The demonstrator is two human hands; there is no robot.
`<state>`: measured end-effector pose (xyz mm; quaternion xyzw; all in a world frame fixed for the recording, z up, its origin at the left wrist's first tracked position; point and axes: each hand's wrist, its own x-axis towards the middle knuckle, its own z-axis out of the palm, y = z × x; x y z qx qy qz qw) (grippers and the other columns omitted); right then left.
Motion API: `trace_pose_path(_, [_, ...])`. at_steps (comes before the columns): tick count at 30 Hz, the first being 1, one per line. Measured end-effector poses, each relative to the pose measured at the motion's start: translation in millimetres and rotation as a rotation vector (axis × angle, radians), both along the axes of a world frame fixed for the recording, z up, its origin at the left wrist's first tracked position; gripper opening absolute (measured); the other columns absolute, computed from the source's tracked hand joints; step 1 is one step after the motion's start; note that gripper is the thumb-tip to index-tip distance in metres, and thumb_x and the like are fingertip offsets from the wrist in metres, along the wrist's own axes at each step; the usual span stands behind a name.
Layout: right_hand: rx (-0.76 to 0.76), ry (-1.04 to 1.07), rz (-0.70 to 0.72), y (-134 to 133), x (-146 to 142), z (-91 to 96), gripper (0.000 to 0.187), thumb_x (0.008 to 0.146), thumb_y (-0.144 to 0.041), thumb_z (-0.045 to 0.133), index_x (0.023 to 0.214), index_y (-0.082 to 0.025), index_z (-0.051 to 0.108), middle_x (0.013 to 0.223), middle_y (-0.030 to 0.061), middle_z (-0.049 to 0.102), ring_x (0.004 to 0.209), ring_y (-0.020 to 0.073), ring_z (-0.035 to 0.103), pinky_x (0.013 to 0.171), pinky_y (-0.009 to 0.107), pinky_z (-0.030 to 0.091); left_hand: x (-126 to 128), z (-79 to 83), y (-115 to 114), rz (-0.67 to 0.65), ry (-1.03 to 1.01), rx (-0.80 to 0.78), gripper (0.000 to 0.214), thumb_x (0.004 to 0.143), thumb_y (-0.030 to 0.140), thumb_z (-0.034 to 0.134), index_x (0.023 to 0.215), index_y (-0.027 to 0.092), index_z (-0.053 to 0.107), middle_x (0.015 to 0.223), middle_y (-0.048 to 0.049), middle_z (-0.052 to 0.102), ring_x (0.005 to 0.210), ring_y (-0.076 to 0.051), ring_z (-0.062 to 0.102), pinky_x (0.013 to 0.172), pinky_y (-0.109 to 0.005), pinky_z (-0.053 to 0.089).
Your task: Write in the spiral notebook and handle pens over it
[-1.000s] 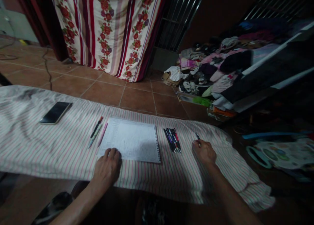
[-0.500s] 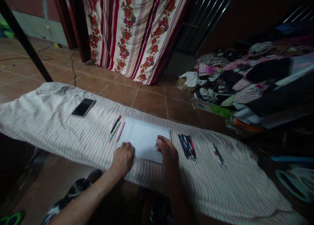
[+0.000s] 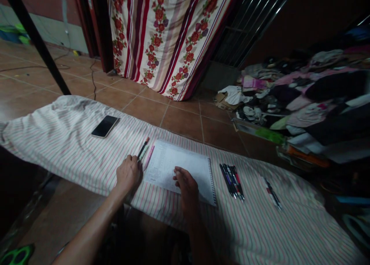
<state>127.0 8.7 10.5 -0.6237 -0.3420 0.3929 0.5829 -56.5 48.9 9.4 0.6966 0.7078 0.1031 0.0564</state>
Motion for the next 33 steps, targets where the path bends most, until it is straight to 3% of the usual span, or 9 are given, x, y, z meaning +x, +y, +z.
trace_pose_path(5, [-0.074,0.015,0.031,2.0,6.4,-15.5,0.025,0.065,-0.035,0.063,0.083,-0.017,0.067,0.076,0.0045,0.066,0.06,0.014,0.057,0.05,0.024,0.042,-0.6,-5.7,5.5,0.031,-0.064,-0.066,0.028,0.085,0.028,0.034,0.097,0.013,0.055,0.093,-0.0134,0.058,0.085,-0.026,0.059,0.063,-0.033,0.042])
trace_pose_path(12, [-0.103,0.039,0.06,8.2,11.7,-24.6,0.027,0.062,-0.035,0.064,0.081,-0.017,0.066,0.075,0.0043,0.066,0.058,0.0135,0.056,0.047,0.023,0.041,-8.1,0.9,17.7,0.14,-0.324,-0.172,0.026,0.078,0.036,0.044,0.085,0.016,0.06,0.084,-0.0126,0.064,0.084,-0.03,0.06,0.067,-0.036,0.04])
trace_pose_path(16, [-0.09,0.042,0.081,10.8,11.3,-24.5,0.027,0.063,-0.036,0.064,0.082,-0.017,0.066,0.075,0.0047,0.067,0.058,0.0134,0.056,0.047,0.023,0.041,-10.4,-0.3,24.3,0.211,-0.628,-0.232,0.021,0.073,0.037,0.052,0.075,0.017,0.059,0.068,-0.0069,0.062,0.075,-0.025,0.06,0.062,-0.031,0.04])
trace_pose_path(20, [-0.1,0.052,0.109,10.3,13.2,-22.9,0.027,0.063,-0.035,0.064,0.082,-0.017,0.066,0.075,0.0052,0.067,0.058,0.0136,0.057,0.048,0.024,0.042,-0.3,-3.8,24.4,0.217,-1.073,-0.341,0.02,0.074,0.034,0.051,0.069,0.015,0.055,0.056,-0.0006,0.055,0.051,-0.013,0.053,0.048,-0.022,0.037])
trace_pose_path(25, [-0.106,0.058,0.112,9.0,12.3,-20.2,0.027,0.062,-0.035,0.064,0.081,-0.016,0.065,0.072,0.0051,0.067,0.057,0.0133,0.056,0.047,0.023,0.041,15.4,-4.1,18.7,0.155,-1.557,-0.509,0.015,0.071,0.027,0.059,0.069,0.012,0.056,0.064,-0.0018,0.058,0.046,-0.006,0.049,0.038,-0.015,0.031])
trace_pose_path(33, [-0.098,0.062,0.131,10.8,8.6,-20.7,0.028,0.063,-0.038,0.061,0.082,-0.016,0.065,0.068,0.0034,0.066,0.053,0.0119,0.054,0.046,0.023,0.04,39.3,-5.9,0.0,0.142,-1.866,-0.717,0.007,0.072,0.017,0.064,0.073,0.01,0.061,0.066,-0.0051,0.062,0.054,-0.009,0.059,0.05,-0.018,0.045])
